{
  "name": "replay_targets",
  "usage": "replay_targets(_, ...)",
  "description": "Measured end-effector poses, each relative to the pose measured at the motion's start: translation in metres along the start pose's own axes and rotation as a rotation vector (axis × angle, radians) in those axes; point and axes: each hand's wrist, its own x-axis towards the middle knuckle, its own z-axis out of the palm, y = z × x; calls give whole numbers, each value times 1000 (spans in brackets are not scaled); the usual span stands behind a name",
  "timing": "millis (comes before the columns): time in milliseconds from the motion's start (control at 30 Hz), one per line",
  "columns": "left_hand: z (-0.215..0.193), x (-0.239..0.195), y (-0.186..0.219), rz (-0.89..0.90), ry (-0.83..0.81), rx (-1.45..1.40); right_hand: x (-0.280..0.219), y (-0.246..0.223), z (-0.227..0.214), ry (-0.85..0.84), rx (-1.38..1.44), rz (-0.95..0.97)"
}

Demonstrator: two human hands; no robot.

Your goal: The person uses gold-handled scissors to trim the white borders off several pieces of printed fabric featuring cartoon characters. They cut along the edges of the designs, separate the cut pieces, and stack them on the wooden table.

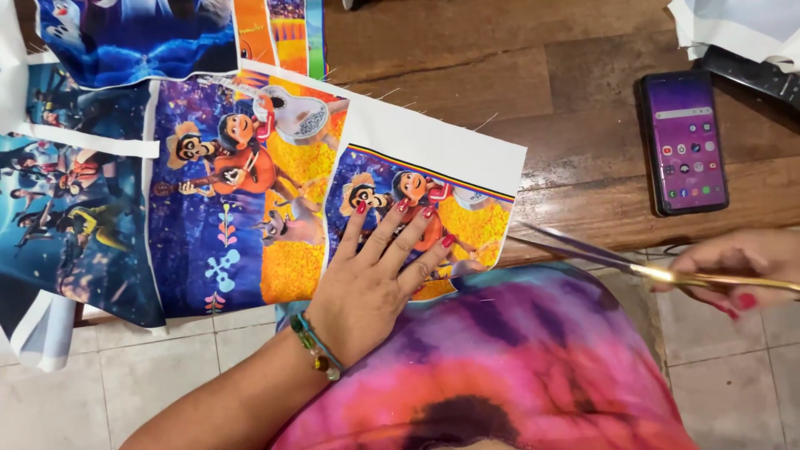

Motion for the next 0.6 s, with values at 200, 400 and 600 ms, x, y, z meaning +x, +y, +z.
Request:
replay_targets(200,-3,1,-4,-6,82,-92,21,-76,59,264,-104,-69)
replay_targets(400,-2,-1,-4,31,76,-80,37,-89,60,607,-264,-44)
replay_targets(600,-2,-3,-7,53,38,-77,40,-106,57,834,-308,173)
